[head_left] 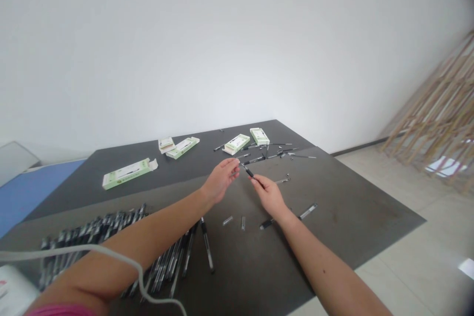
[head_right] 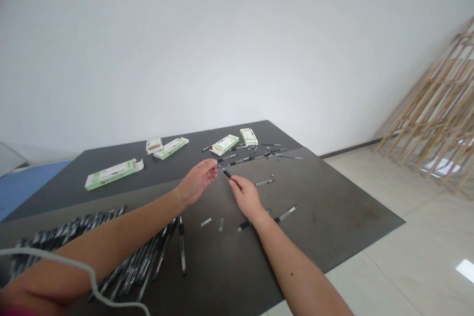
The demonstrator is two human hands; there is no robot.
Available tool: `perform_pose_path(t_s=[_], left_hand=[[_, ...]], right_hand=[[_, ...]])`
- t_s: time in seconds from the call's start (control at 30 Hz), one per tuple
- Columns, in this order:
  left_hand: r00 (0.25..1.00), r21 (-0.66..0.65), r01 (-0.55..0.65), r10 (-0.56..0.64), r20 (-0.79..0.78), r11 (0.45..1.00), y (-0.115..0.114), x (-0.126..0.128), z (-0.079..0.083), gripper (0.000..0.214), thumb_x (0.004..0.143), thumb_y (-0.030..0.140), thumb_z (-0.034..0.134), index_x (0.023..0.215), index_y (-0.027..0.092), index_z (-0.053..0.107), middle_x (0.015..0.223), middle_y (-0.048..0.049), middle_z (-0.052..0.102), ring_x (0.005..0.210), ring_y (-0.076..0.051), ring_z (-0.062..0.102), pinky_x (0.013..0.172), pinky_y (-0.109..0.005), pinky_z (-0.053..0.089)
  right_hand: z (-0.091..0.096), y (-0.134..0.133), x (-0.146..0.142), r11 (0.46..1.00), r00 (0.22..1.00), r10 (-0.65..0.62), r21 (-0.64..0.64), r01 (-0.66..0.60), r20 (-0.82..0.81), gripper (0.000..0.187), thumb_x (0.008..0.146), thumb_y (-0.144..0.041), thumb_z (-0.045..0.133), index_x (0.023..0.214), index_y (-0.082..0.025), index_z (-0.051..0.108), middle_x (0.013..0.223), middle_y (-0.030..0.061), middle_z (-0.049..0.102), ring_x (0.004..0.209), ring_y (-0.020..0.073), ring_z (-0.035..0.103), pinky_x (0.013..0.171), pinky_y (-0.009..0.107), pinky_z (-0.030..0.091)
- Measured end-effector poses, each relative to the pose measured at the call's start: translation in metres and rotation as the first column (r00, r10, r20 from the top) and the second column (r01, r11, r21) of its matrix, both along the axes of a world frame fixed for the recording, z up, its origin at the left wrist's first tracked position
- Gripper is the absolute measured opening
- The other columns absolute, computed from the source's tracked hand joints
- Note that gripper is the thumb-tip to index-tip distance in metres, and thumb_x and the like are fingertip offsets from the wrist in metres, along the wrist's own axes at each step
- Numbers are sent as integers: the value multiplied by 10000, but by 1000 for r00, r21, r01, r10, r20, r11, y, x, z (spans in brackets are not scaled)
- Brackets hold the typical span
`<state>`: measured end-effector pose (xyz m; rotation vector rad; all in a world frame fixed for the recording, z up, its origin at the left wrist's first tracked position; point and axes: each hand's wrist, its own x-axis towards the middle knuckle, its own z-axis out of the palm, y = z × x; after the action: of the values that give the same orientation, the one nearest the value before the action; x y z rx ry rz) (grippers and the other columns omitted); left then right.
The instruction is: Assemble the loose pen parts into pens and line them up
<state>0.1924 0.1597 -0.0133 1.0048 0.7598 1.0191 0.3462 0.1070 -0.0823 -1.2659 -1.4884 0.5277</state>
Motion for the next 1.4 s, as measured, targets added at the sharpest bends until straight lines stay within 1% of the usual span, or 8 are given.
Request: perform_pose_path(t_s=[0.23,0.5,0.63,0.77,0.97,1.17,1.33,1.4], left_hand=[[999,57,-7,10,-54,998,-1,5,-6,256,670,358,729,806,171,619,778,14,557,718,-83,521,698,-210,419],[948,398,-16,140,-286,917,4,7,-19,248,742,404,636,833,173,632,752,11,590,727,-125,510,722,-243,397],[949,376,26,96,-301,926,8,11,-19,269,740,420,625,823,164,639,753,5,609,743,-138,535,742,-257,409],[957,349,74,31,-287,934,10,15,-16,276,741,420,626,814,155,651,779,-11,627,765,-145,551,755,-267,419],[963,347,106,-9,-271,932,8,18,-10,261,736,404,651,824,158,665,794,-12,629,759,-137,541,752,-263,422],[965,230,250,-222,-142,941,10,16,-8,301,732,399,671,870,133,701,862,-65,665,849,-171,573,820,-300,429],[973,210,161,-120,-196,964,14,13,-15,277,719,379,691,872,150,722,918,-66,687,894,-181,581,864,-311,407],[974,170,186,-159,-161,968,16,13,-18,291,716,383,697,886,148,719,916,-66,683,874,-172,580,857,-306,408]], right_hand=[[-1,1,1,999,998,-23,36,21,65,258,881,-325,466,975,-221,683,951,52,704,882,211,628,778,313,453],[-1,1,0,997,997,-73,-10,74,19,247,860,-341,493,1014,-228,649,829,32,674,750,193,592,687,297,418],[2,-2,-6,996,962,34,-71,-55,-269,292,864,-413,489,1026,-199,605,590,-34,530,549,134,461,555,250,352],[4,-2,-10,962,826,156,-107,-251,-541,367,867,-499,464,971,-178,609,564,-45,485,447,90,298,440,229,208],[8,-1,-8,965,732,109,-105,-240,-673,321,727,-425,686,939,-199,602,562,-76,433,441,59,289,421,204,173],[14,-6,-8,811,484,250,-92,-578,-839,319,807,-490,573,903,-186,589,470,-103,384,336,32,128,366,210,78],[11,-3,-10,903,581,165,-115,-414,-797,311,702,-367,730,913,-192,583,532,-92,472,347,20,221,369,195,103],[10,-2,-9,875,551,177,-126,-467,-815,280,730,-392,698,877,-176,596,483,-102,414,337,23,194,363,201,97]])
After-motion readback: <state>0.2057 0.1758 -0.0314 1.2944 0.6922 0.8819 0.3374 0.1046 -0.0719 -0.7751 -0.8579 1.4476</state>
